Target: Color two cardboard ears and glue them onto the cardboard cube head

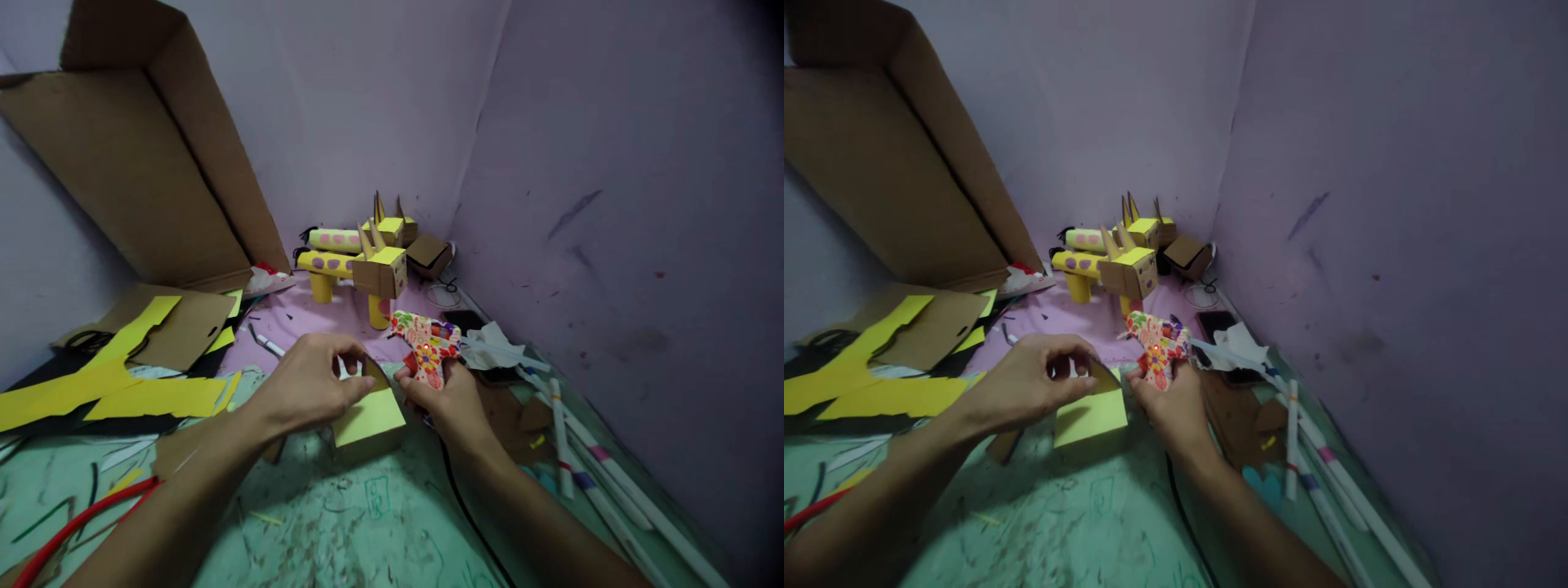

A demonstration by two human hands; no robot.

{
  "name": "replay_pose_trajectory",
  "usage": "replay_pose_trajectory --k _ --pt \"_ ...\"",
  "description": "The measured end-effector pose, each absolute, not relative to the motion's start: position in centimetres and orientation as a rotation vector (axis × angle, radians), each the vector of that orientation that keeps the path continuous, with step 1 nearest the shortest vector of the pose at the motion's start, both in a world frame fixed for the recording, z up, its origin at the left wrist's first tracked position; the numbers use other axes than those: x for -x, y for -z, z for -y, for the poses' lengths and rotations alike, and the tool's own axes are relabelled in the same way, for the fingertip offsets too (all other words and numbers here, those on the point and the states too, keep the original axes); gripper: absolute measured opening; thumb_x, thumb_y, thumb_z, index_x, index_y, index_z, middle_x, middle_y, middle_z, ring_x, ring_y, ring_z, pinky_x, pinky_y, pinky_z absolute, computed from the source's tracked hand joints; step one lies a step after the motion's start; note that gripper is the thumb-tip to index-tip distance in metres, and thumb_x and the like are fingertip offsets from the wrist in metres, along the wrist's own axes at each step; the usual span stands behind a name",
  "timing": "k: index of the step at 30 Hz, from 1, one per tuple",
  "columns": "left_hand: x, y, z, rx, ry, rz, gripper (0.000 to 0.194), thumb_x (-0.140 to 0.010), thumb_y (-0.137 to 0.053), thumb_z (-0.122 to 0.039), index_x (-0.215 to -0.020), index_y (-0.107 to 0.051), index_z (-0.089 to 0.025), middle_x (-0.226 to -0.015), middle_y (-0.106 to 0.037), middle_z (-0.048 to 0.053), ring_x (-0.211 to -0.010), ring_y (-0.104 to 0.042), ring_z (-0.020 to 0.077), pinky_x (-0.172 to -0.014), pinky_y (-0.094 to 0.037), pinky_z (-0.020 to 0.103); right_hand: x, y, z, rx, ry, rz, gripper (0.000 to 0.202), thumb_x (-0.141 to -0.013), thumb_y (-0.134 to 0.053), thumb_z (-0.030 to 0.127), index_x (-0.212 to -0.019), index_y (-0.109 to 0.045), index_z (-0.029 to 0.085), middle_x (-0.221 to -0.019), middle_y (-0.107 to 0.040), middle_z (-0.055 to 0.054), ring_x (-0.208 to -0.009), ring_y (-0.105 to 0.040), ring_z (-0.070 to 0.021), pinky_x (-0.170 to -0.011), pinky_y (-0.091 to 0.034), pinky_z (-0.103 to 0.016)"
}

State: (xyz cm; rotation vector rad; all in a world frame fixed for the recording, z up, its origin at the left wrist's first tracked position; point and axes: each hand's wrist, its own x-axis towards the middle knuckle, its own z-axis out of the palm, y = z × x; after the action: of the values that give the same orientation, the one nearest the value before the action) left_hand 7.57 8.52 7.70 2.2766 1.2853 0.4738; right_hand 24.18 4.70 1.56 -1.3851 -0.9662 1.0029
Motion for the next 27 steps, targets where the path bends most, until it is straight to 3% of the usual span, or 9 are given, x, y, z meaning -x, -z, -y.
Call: replay_pose_trajectory --k 4,8,13,18,21,24,27 --pt "-5.4 -10.1 -8.7 -2.343 -0.340 -1.349 0.034 -0.065 -0.063 -0.030 -0.097 -0.065 -0.019 -0.082 -0.066 0.002 -0.066 -0.055 0.0156 -0.059 -0.040 0.025 -24.2 -2.0 -4.6 1.379 -1.015 0.934 0.025 -0.055 -0.066 0.029 -0.073 -0.056 0.015 -0.053 -0.056 0.003 -0.040 -0.046 -0.0107 -0.038 -0.036 -0.023" --pt "-3.3 -11.4 -8.6 -2.284 -0.310 -1.632 0.019 -0.070 -0.056 -0.028 -0.079 -0.068 -0.017 -0.067 -0.064 0.002 -0.059 -0.054 0.0158 -0.055 -0.036 0.025 -24.7 -2.4 -4.5 1.323 -1.012 0.941 0.022 -0.056 -0.065 0.028 -0.072 -0.060 0.014 -0.048 -0.053 0.004 -0.037 -0.044 -0.0099 -0.037 -0.034 -0.023" --pt "-1.2 -8.6 -7.7 -2.261 -0.030 -1.786 0.018 -0.067 -0.057 -0.035 -0.067 -0.066 -0.020 -0.068 -0.066 0.006 -0.062 -0.057 0.0199 -0.054 -0.032 0.027 -26.1 -2.7 -3.0 1.295 -0.947 1.014 0.026 -0.062 -0.068 0.032 -0.080 -0.064 0.012 -0.046 -0.052 0.004 -0.039 -0.045 -0.0107 -0.039 -0.033 -0.023" --pt "0.3 -5.5 -6.4 -2.187 -0.062 -1.880 0.023 -0.067 -0.056 -0.036 -0.079 -0.066 -0.020 -0.078 -0.068 0.009 -0.071 -0.060 0.0252 -0.055 -0.031 0.029 -26.4 -3.1 0.0 1.354 -0.846 1.142 0.030 -0.069 -0.065 0.037 -0.088 -0.065 0.015 -0.046 -0.049 0.003 -0.039 -0.043 -0.0128 -0.037 -0.031 -0.025" --pt "-0.2 -5.3 -5.5 -2.094 -0.295 -1.675 0.042 -0.066 -0.060 -0.037 -0.105 -0.061 -0.020 -0.096 -0.067 0.008 -0.078 -0.060 0.0233 -0.062 -0.039 0.029 -25.7 -3.3 1.5 1.423 -0.794 1.189 0.025 -0.071 -0.063 0.041 -0.080 -0.065 0.017 -0.046 -0.048 0.002 -0.038 -0.040 -0.0127 -0.037 -0.029 -0.025" --pt "-1.7 -4.9 -4.4 -1.931 -0.480 -1.424 0.082 -0.060 -0.068 -0.034 -0.134 -0.037 -0.018 -0.107 -0.063 0.010 -0.081 -0.061 0.0226 -0.066 -0.044 0.030 -25.3 -3.1 2.2 1.420 -0.837 1.217 0.027 -0.073 -0.060 0.045 -0.079 -0.066 0.019 -0.045 -0.045 0.002 -0.039 -0.037 -0.0137 -0.037 -0.026 -0.026" --pt "-3.3 -3.4 -3.6 -1.795 -0.605 -1.390 0.096 -0.057 -0.073 -0.031 -0.140 -0.026 -0.015 -0.103 -0.064 0.012 -0.087 -0.061 0.0268 -0.070 -0.046 0.034 -25.4 -2.7 2.5 1.421 -0.852 1.272 0.027 -0.072 -0.060 0.045 -0.078 -0.068 0.020 -0.045 -0.046 0.001 -0.040 -0.039 -0.0155 -0.039 -0.029 -0.027"
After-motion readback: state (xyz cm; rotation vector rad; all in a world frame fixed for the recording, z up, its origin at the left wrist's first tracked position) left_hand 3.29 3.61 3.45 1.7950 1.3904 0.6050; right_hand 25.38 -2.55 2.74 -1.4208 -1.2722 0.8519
